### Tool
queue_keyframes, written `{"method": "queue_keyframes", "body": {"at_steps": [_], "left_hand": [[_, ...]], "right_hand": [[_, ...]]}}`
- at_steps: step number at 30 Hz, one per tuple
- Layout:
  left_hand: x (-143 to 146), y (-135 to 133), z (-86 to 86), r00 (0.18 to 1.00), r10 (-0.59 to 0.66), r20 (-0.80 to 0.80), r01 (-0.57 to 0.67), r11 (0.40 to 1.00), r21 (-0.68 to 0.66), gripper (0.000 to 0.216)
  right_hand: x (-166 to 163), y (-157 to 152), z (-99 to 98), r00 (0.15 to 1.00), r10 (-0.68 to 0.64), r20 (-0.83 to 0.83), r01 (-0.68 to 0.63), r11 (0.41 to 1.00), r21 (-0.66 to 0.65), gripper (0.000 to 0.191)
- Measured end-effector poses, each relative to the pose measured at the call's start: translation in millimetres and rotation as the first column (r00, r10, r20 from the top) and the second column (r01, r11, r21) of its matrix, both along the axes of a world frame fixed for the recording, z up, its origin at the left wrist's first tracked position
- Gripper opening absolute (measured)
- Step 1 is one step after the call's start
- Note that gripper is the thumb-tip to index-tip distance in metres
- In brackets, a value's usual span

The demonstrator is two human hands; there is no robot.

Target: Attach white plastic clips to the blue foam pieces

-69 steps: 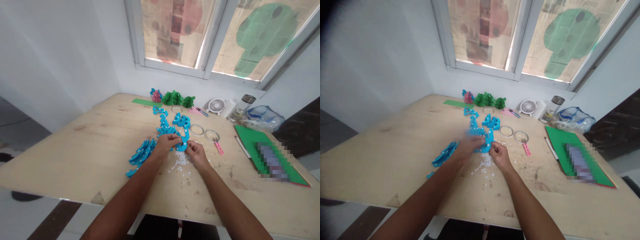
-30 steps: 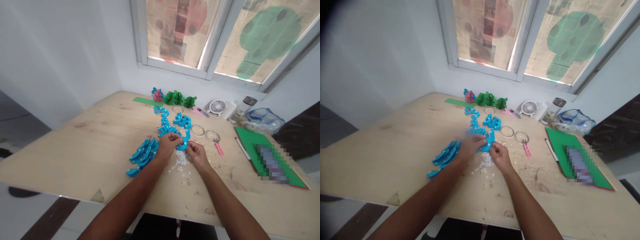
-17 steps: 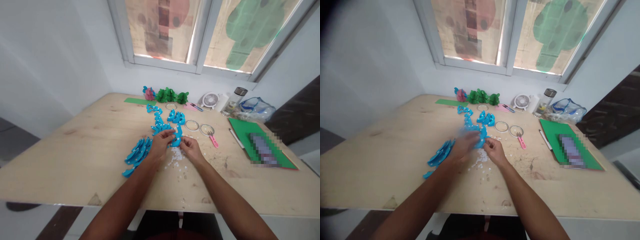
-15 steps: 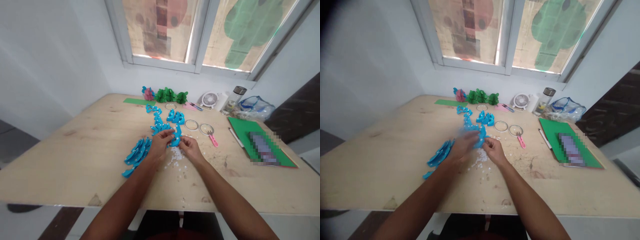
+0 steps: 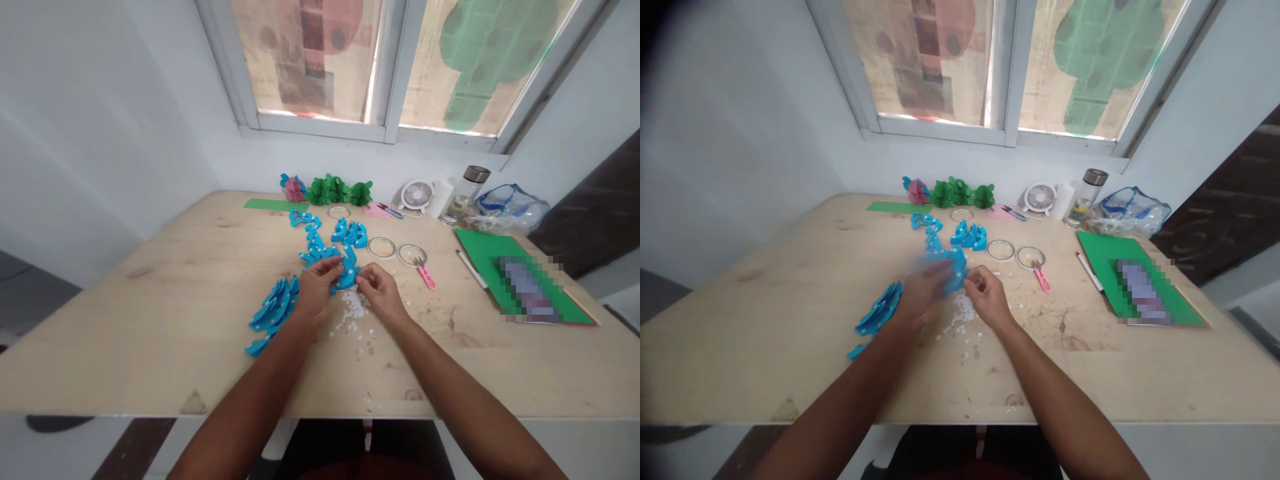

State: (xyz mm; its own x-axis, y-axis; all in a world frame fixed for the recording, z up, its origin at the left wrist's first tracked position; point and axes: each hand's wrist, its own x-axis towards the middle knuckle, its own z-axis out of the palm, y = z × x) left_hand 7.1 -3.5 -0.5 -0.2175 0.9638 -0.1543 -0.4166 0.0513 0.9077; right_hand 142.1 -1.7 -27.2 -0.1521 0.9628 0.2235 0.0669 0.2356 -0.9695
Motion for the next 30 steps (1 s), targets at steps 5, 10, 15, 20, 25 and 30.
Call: {"method": "queue_keyframes", "body": {"at_steps": [5, 10, 15, 20, 25, 30], "left_hand": [[0.1, -1.1, 4.2, 0.998, 0.048, -0.048, -0.047, 0.999, 0.01, 0.022], [2.6, -2.6, 5.2, 0.995, 0.073, -0.068, -0.071, 0.997, 0.031, 0.019], [8.4, -3.9, 1.2, 0.994, 0.085, -0.071, -0.081, 0.995, 0.056, 0.018], [10.3, -5.5, 6.2, 0.995, 0.064, -0.08, -0.061, 0.998, 0.032, 0.014], [8.8, -3.4, 5.5, 0.999, 0.032, -0.044, -0.032, 0.999, -0.001, 0.015], [5.1, 1.7, -5.5, 0.999, -0.022, -0.045, 0.025, 0.998, 0.061, 0.024]], "right_hand": [[0.2, -1.1, 2.3, 1.0, -0.027, -0.009, 0.027, 0.999, -0.029, 0.016], [-3.2, -3.2, 6.4, 0.991, -0.076, -0.114, 0.069, 0.996, -0.065, 0.019], [-5.0, -1.4, 2.7, 0.991, -0.042, -0.126, 0.023, 0.988, -0.15, 0.027], [-4.0, 1.6, -3.2, 0.989, -0.018, -0.145, -0.008, 0.985, -0.174, 0.026], [-1.9, 3.2, -4.5, 0.99, 0.003, -0.143, -0.028, 0.984, -0.175, 0.026], [-2.1, 2.3, 0.2, 0.983, 0.003, -0.182, -0.04, 0.979, -0.198, 0.026]]}}
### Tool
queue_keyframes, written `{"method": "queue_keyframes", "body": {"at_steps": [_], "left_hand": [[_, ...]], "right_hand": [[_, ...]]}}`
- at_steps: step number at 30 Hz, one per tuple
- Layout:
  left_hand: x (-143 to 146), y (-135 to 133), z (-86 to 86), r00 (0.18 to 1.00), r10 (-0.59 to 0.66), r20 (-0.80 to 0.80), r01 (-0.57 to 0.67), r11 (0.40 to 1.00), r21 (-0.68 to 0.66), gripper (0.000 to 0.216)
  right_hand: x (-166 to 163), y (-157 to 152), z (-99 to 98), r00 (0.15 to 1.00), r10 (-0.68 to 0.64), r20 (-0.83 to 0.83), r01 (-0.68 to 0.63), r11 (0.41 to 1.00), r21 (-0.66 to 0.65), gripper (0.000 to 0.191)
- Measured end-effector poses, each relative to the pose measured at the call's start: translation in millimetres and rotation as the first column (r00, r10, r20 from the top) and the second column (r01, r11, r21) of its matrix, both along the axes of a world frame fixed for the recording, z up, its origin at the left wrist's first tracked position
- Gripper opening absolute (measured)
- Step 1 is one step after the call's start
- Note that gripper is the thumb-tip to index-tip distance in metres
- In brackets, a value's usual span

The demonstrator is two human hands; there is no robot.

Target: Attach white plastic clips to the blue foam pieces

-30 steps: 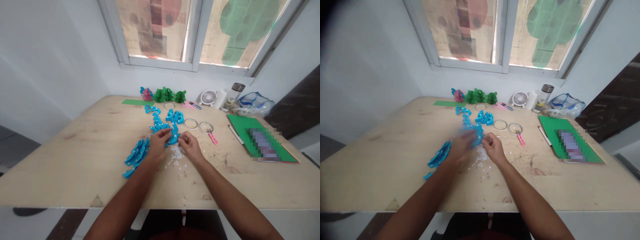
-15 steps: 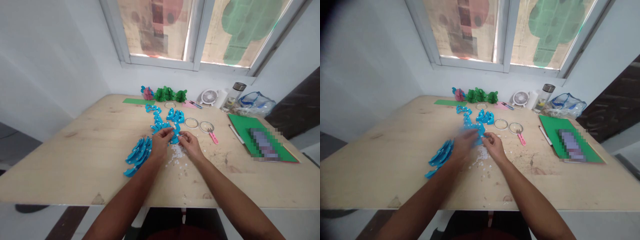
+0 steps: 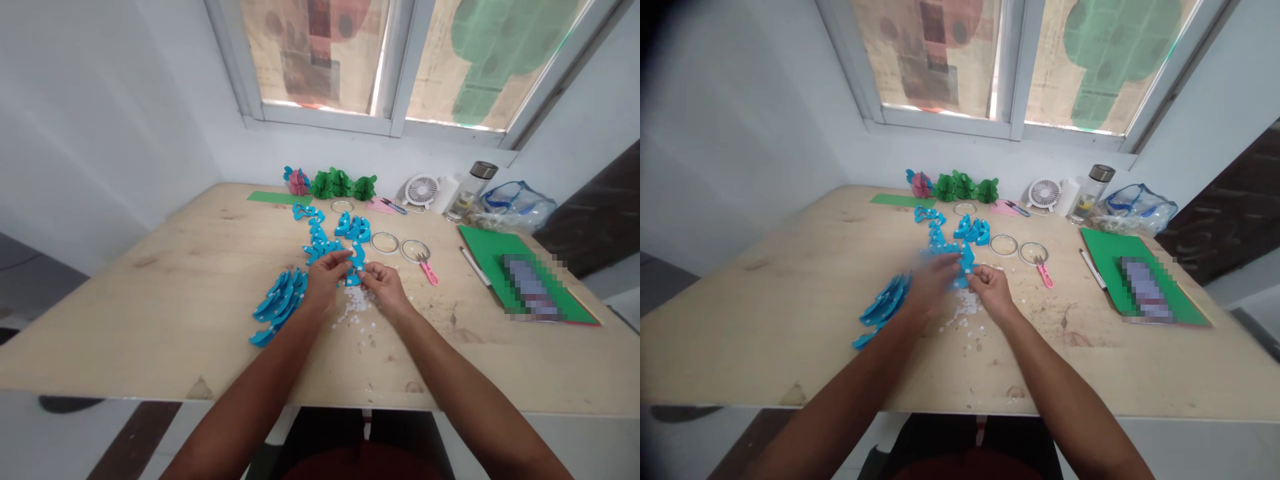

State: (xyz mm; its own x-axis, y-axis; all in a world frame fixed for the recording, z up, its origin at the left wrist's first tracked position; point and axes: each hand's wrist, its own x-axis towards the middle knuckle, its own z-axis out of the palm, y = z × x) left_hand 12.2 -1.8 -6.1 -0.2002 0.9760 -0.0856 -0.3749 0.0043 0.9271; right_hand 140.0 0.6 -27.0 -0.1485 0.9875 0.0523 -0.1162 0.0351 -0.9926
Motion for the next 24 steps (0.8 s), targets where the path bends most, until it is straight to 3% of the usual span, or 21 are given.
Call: {"method": "queue_keyframes", "body": {"at_steps": [11, 16, 20, 24], "left_hand": [[-16.2, -2.3, 9.1, 0.969, -0.211, -0.131, 0.223, 0.971, 0.085, 0.03], [-13.1, -3.7, 12.1, 0.98, -0.159, -0.122, 0.167, 0.984, 0.057, 0.028], [-9.0, -4.2, 11.2, 0.984, -0.057, -0.171, 0.076, 0.991, 0.11, 0.019], [-8.1, -2.9, 8.6, 0.986, -0.052, -0.159, 0.07, 0.991, 0.11, 0.016]], "right_hand": [[6.3, -3.5, 8.2, 0.976, 0.124, -0.182, -0.141, 0.986, -0.086, 0.021], [5.7, -1.9, 6.0, 0.985, 0.112, -0.133, -0.122, 0.99, -0.074, 0.023], [4.1, -1.3, 5.2, 0.992, 0.1, -0.072, -0.103, 0.994, -0.042, 0.022], [3.2, -1.5, 5.7, 0.996, 0.084, -0.043, -0.085, 0.996, -0.014, 0.022]]}}
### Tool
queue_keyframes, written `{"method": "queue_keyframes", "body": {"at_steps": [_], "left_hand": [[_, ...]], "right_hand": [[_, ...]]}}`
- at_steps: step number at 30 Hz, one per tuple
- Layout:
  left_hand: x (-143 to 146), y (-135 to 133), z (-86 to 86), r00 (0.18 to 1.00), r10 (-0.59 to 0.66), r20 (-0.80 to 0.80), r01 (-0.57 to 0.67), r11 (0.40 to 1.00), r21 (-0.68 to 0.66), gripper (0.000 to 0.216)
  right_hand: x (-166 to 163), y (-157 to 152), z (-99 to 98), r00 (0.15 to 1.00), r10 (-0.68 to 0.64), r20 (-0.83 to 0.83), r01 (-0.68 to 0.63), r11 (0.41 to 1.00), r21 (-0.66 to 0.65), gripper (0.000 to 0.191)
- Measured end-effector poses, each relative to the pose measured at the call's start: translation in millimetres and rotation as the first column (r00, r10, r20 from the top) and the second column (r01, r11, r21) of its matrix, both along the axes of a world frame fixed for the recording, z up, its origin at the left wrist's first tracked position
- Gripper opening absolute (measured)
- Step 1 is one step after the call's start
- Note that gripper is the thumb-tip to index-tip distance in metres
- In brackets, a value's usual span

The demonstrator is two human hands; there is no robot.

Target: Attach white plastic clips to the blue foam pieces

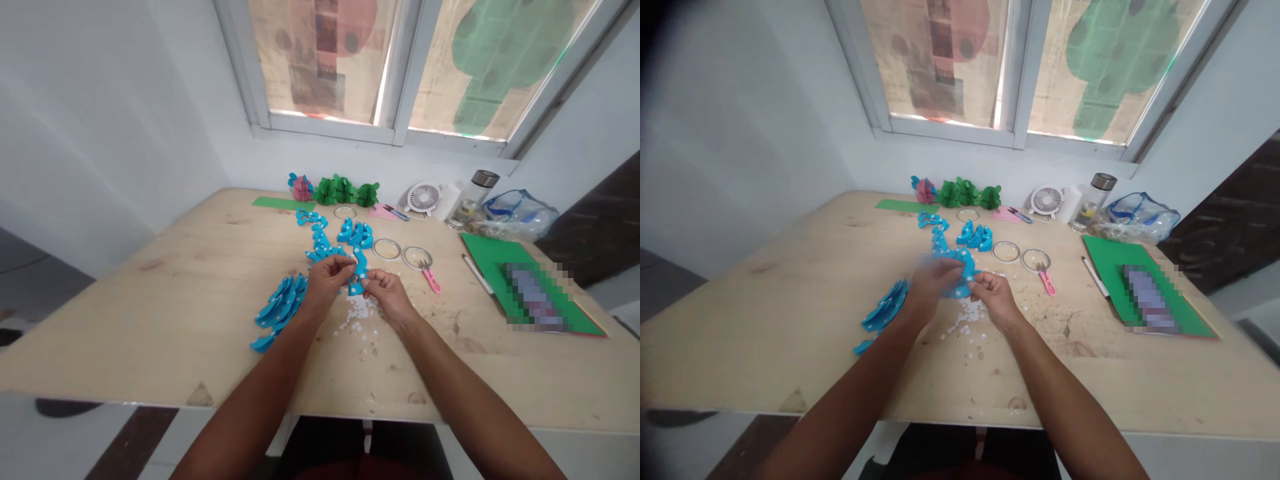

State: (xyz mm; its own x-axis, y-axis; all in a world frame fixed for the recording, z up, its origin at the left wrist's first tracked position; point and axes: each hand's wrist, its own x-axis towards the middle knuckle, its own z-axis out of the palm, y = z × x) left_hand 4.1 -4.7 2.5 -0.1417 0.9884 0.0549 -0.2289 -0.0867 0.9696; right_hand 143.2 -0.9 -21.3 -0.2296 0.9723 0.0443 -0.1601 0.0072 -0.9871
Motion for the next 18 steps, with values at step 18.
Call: {"method": "queue_keyframes", "body": {"at_steps": [18], "left_hand": [[5.4, 2.3, -7.2, 0.986, 0.129, 0.109, -0.124, 0.991, -0.053, 0.019]], "right_hand": [[-4.0, 0.3, -10.1, 0.994, -0.015, 0.112, 0.009, 0.999, 0.05, 0.029]]}}
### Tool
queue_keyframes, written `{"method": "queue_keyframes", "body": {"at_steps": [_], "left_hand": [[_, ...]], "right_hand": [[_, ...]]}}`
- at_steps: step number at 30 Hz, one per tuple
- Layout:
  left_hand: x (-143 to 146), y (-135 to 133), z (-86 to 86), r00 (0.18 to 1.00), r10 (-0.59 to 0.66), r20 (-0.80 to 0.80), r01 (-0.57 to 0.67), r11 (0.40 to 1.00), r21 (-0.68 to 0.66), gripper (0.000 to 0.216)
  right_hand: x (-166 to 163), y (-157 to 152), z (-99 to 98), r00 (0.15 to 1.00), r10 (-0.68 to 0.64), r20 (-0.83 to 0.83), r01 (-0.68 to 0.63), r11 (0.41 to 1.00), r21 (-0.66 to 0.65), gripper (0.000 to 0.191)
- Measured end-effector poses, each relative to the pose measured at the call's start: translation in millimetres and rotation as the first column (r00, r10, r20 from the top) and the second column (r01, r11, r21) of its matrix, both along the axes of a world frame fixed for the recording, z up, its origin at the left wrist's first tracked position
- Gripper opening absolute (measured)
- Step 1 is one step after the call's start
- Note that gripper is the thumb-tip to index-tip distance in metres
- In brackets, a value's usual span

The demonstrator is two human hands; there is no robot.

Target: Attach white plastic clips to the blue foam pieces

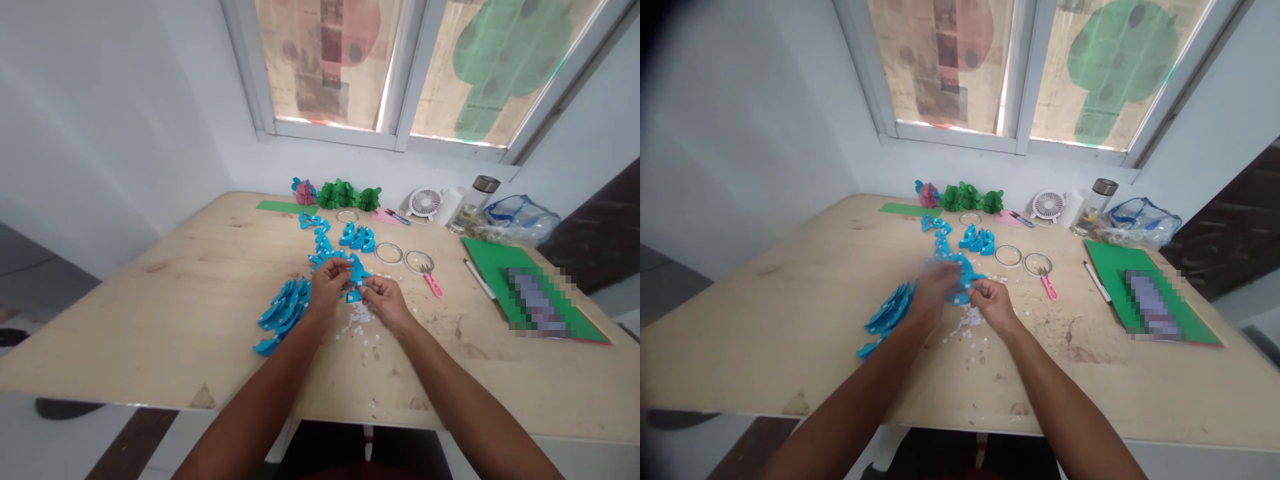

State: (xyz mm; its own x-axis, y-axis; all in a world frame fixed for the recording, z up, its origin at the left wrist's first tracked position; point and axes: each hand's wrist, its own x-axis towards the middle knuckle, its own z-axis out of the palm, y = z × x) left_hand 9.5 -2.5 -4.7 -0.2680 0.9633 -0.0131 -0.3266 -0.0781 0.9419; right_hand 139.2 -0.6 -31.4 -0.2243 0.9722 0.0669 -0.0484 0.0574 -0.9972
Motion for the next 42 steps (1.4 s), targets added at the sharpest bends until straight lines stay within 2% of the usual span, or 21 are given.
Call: {"method": "queue_keyframes", "body": {"at_steps": [8, 13, 19, 26, 31, 39, 42], "left_hand": [[-7.0, 4.0, 0.5, 0.992, -0.097, 0.084, 0.102, 0.993, -0.059, 0.04], [-11.5, 5.3, 1.2, 0.972, -0.19, 0.135, 0.2, 0.978, -0.062, 0.042], [-6.4, 0.5, 6.3, 0.997, -0.077, 0.025, 0.077, 0.997, 0.01, 0.043], [-5.0, -3.4, 13.3, 0.999, -0.033, -0.004, 0.033, 0.999, 0.02, 0.035], [-5.1, -1.9, 11.6, 0.999, -0.038, -0.025, 0.038, 0.999, 0.016, 0.036], [-4.8, -0.7, 3.2, 0.977, -0.12, -0.175, 0.135, 0.988, 0.076, 0.05], [-4.6, -0.8, 2.9, 0.973, -0.11, -0.201, 0.129, 0.988, 0.084, 0.049]], "right_hand": [[1.9, 0.9, -0.6, 1.0, -0.002, 0.011, 0.002, 1.0, 0.02, 0.027], [0.3, -2.4, 2.2, 1.0, 0.008, 0.023, -0.008, 1.0, 0.024, 0.029], [-0.2, -3.3, 3.5, 1.0, 0.01, 0.018, -0.011, 0.999, 0.031, 0.029], [-2.0, -5.1, 5.2, 0.999, 0.025, 0.022, -0.025, 1.0, 0.005, 0.029], [-0.1, -3.3, 1.3, 0.999, 0.041, 0.022, -0.042, 0.999, 0.027, 0.027], [1.2, -1.2, -1.2, 0.999, 0.03, 0.011, -0.03, 1.0, 0.007, 0.029], [0.4, -1.5, 0.2, 0.999, 0.033, 0.018, -0.033, 0.999, 0.019, 0.031]]}}
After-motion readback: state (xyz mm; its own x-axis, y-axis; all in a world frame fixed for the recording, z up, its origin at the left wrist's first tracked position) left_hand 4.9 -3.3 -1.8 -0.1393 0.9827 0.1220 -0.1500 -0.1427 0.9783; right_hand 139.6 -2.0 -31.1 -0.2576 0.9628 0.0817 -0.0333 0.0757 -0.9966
